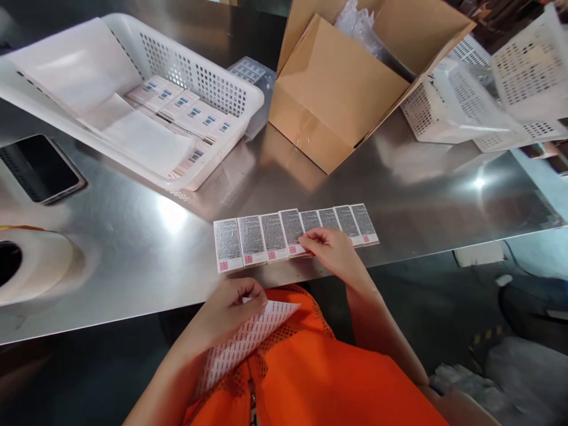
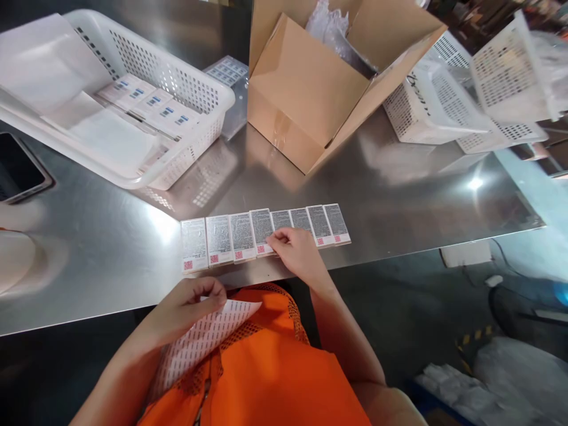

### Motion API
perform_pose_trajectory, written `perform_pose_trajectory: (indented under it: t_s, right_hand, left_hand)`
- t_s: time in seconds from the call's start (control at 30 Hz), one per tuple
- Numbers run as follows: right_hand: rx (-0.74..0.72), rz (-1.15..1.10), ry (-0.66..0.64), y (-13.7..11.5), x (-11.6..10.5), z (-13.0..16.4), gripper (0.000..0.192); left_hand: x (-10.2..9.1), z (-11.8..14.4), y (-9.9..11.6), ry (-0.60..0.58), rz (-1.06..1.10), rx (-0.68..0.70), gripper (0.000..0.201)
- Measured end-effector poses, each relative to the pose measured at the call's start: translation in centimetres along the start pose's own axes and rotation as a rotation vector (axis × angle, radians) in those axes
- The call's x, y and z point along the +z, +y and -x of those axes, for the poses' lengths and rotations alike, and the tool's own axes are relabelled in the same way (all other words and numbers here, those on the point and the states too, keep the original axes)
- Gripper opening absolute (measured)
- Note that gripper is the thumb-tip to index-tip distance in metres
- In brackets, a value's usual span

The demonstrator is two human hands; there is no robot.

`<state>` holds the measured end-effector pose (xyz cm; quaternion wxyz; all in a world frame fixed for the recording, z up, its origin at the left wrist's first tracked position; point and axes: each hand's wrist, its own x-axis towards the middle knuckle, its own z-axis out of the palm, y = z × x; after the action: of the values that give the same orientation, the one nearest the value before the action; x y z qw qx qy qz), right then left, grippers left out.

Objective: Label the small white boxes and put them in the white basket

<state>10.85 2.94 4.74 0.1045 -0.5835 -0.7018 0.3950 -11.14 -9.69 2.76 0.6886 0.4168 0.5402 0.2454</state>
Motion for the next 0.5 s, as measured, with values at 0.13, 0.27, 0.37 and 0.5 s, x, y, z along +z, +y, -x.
perform_pose_trajectory:
  t_s: [0.13,0.27,0.37,0.5]
  right_hand:
    - [0.002,0.043,-0.012,-0.36,-0.04,-0.32,0.031]
    - [0.005,0.070,0.002,-0.38,0.04,-0.57,0.032]
    - [0.011,0.098,0.022,-0.36,0.17,-0.60,0.031]
    - [0.010,0.131,0.053,-0.40,0.44,-0.46,0.025]
  left_hand:
    - [0.08,0.03,-0.26,-0.014,0.001,-0.019,0.022]
    - [0.22,-0.05,-0.31,-0.018,0.025,-0.047,0.026]
    - [0.38,-0.15,-0.29,-0.016,0.025,-0.063,0.027]
    - [0.52,-0.22,-0.23,-0.021,0.036,-0.070,0.026]
